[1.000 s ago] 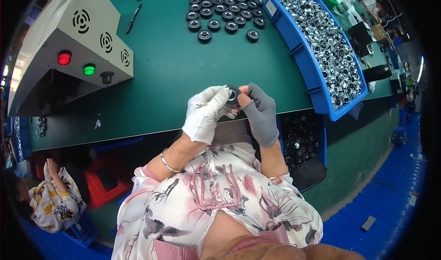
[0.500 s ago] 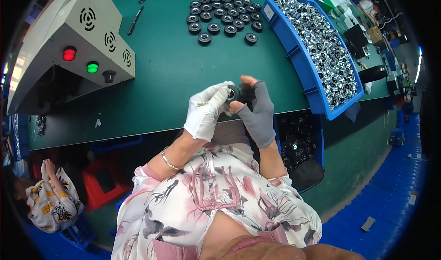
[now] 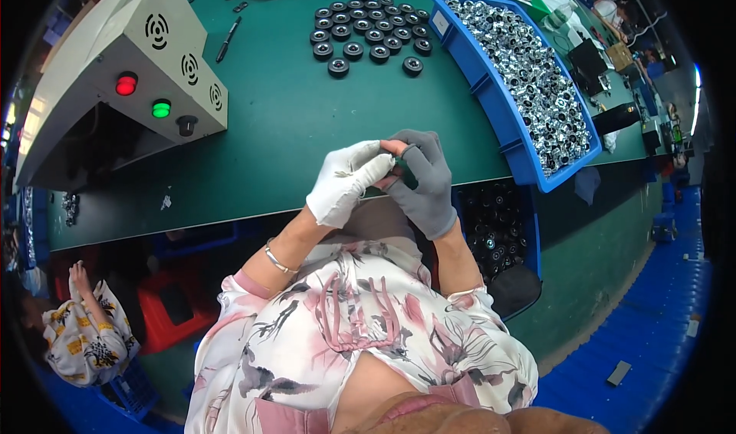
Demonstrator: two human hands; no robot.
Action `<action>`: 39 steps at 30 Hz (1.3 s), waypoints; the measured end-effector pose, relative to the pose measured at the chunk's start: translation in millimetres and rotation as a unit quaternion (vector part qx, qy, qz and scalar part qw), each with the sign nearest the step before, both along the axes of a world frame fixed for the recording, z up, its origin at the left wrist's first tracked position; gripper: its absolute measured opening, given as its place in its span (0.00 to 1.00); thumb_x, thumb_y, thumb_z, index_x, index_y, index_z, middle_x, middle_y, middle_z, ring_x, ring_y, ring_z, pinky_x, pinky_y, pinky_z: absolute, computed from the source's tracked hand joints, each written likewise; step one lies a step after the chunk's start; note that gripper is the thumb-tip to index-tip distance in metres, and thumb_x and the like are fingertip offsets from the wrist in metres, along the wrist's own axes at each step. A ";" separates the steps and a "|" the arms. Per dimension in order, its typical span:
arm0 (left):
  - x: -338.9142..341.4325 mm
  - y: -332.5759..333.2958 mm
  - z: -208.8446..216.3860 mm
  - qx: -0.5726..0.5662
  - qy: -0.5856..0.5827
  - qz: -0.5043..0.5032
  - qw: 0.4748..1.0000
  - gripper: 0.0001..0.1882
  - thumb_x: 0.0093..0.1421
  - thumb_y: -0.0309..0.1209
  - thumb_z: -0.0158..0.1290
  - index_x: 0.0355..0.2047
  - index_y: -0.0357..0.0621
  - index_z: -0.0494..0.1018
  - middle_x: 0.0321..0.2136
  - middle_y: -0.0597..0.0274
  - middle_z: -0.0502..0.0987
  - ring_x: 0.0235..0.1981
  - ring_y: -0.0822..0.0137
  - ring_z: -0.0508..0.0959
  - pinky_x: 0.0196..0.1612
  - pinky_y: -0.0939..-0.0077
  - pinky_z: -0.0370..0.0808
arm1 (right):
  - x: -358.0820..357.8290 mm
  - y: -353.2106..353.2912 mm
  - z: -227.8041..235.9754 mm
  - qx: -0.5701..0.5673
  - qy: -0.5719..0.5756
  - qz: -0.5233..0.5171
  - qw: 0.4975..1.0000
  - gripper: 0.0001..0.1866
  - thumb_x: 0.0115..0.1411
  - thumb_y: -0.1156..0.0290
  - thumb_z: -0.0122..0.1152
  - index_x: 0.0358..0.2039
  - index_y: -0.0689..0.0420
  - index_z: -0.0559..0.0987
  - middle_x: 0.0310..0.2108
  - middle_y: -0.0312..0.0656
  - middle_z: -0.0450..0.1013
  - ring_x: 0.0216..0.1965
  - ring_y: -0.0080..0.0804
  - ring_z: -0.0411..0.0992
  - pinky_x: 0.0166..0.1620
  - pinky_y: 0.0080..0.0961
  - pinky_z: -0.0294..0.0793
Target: Assembling metal ball bearings into plastic or rubber circular housings at a factory workbench.
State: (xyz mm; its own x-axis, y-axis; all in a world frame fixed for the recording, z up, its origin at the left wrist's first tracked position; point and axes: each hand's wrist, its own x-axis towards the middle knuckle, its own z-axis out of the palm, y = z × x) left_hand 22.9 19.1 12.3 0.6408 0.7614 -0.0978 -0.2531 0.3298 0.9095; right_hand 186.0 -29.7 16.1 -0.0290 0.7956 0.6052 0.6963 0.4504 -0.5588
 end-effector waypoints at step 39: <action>8.0 -19.3 3.4 -0.026 -0.038 0.058 0.997 0.17 0.66 0.30 0.57 0.52 0.34 0.72 0.41 0.64 0.78 0.41 0.75 0.76 0.45 0.80 0.74 | 4.1 2.9 -3.6 0.049 -0.043 0.021 0.998 0.25 0.38 0.76 0.69 0.42 0.55 0.80 0.41 0.40 0.73 0.45 0.43 0.70 0.57 0.48 0.69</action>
